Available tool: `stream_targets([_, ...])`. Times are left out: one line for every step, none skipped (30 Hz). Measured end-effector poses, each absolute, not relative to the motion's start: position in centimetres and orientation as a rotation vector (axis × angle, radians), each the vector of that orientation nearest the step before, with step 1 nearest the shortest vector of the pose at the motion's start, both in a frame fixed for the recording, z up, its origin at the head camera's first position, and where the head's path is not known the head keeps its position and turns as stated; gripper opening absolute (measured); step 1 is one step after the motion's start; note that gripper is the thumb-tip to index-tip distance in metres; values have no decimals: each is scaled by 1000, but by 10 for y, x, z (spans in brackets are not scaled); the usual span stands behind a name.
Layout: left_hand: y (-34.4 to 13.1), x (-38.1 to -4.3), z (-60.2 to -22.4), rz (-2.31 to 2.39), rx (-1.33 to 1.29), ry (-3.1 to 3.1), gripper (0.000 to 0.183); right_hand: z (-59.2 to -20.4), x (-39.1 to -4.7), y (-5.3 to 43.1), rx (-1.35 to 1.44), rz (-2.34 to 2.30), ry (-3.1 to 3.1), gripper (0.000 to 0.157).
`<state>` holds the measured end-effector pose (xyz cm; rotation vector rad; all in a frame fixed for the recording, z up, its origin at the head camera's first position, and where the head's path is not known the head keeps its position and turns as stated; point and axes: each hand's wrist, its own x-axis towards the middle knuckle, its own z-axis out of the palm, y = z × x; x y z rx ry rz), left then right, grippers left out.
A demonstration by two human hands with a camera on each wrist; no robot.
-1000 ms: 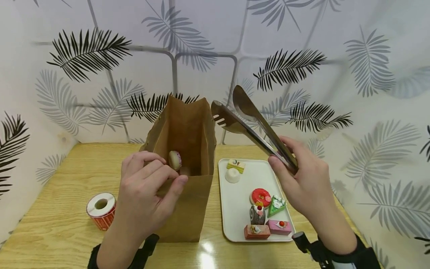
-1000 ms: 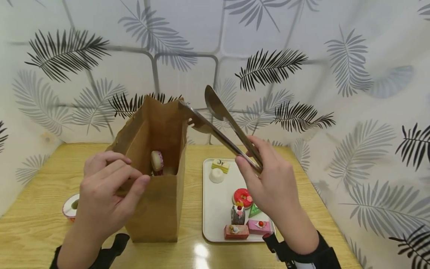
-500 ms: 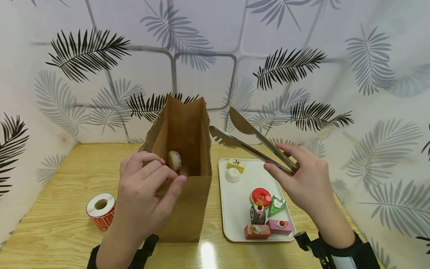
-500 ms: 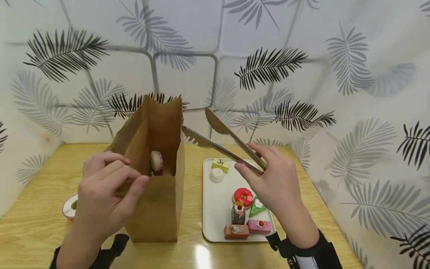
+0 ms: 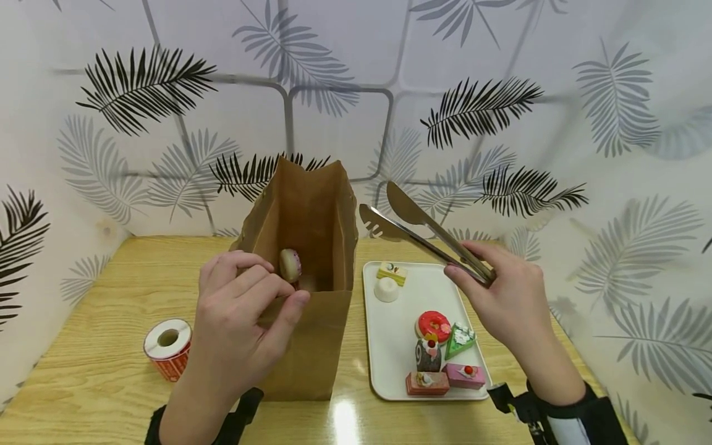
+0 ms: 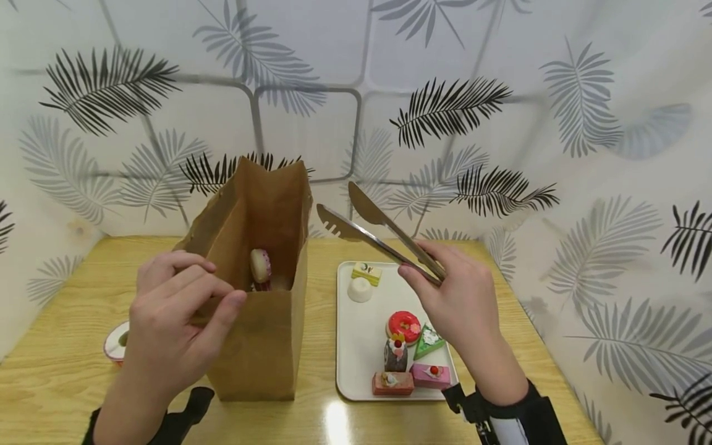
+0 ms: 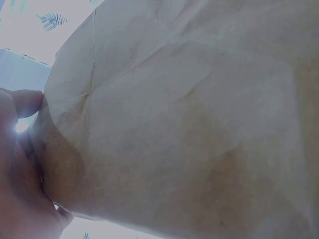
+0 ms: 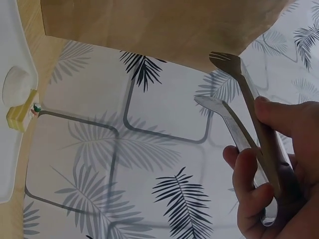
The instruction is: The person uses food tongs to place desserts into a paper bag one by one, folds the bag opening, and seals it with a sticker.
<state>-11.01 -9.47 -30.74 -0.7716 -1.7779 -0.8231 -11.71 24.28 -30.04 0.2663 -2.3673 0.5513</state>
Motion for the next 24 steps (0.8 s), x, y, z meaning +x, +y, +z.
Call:
stream_targets([-95, -110, -308, -823, -771, -1779, 46, -301, -118, 243, 271, 549, -2374, 39])
stream_targets([-95, -110, -308, -824, -769, -1781, 46, -302, -119, 243, 271, 550, -2384, 39])
stream_targets([-95, -110, -308, -824, -769, -1783, 46, -303, -120, 244, 275, 547, -2391, 39])
stream_targets([-95, -110, -308, -825, -769, -1784, 47, -304, -121, 244, 276, 545, -2398, 39])
stream_targets([-96, -110, -308, -825, -769, -1786, 47, -305, -121, 244, 277, 540, -2405, 39])
stream_targets([-96, -110, -308, -825, -769, -1787, 47, -306, -122, 245, 276, 535, -2411, 39])
stream_targets([-96, -110, -308, -826, -769, -1787, 47, -307, -122, 245, 274, 531, -2417, 39])
stream_targets([-96, -110, -308, -826, -769, -1787, 46, -308, -123, 245, 271, 527, -2422, 39])
stream_targets([-96, -110, -308, -826, -770, -1788, 46, -309, -123, 245, 271, 519, -2425, 39])
stream_targets([-96, -110, -308, -826, -769, -1788, 46, -309, -124, 245, 268, 512, -2431, 39])
stream_targets([-96, -110, -308, -826, -769, -1788, 46, -310, -124, 246, 268, 505, -2434, 39])
stream_targets([-96, -110, -308, -826, -768, -1787, 46, -310, -125, 246, 267, 499, -2438, 39])
stream_targets([-96, -110, -308, -825, -768, -1787, 46, -311, -126, 246, 266, 494, -2443, 38])
stream_targets([-96, -110, -308, -823, -767, -1787, 46, -312, -127, 247, 264, 489, -2446, 38])
stream_targets([-97, -110, -308, -821, -767, -1787, 46, -313, -128, 247, 262, 483, -2451, 38])
stream_targets([-97, -110, -308, -821, -768, -1786, 46, -314, -129, 248, 256, 481, -2457, 37])
stream_targets([-97, -110, -308, -821, -768, -1786, 47, -315, -130, 249, 250, 477, -2463, 37])
stream_targets([-97, -110, -308, -821, -769, -1785, 47, -316, -131, 249, 241, 472, -2472, 37])
stream_targets([-97, -110, -308, -821, -770, -1785, 47, -318, -132, 250, 230, 468, -2481, 37])
stream_targets([-97, -110, -308, -822, -772, -1784, 47, -319, -133, 251, 218, 463, -2490, 37])
stream_targets([-97, -110, -308, -823, -773, -1783, 46, -320, -134, 252, 208, 457, -2500, 37])
stream_targets([-97, -110, -307, -823, -773, -1783, 46, -321, -135, 252, 197, 452, -2509, 38])
stream_targets([-97, -110, -307, -823, -774, -1784, 46, -322, -136, 253, 188, 447, -2517, 38])
stream_targets([-97, -110, -307, -823, -773, -1785, 47, -323, -137, 254, 180, 446, -2525, 38])
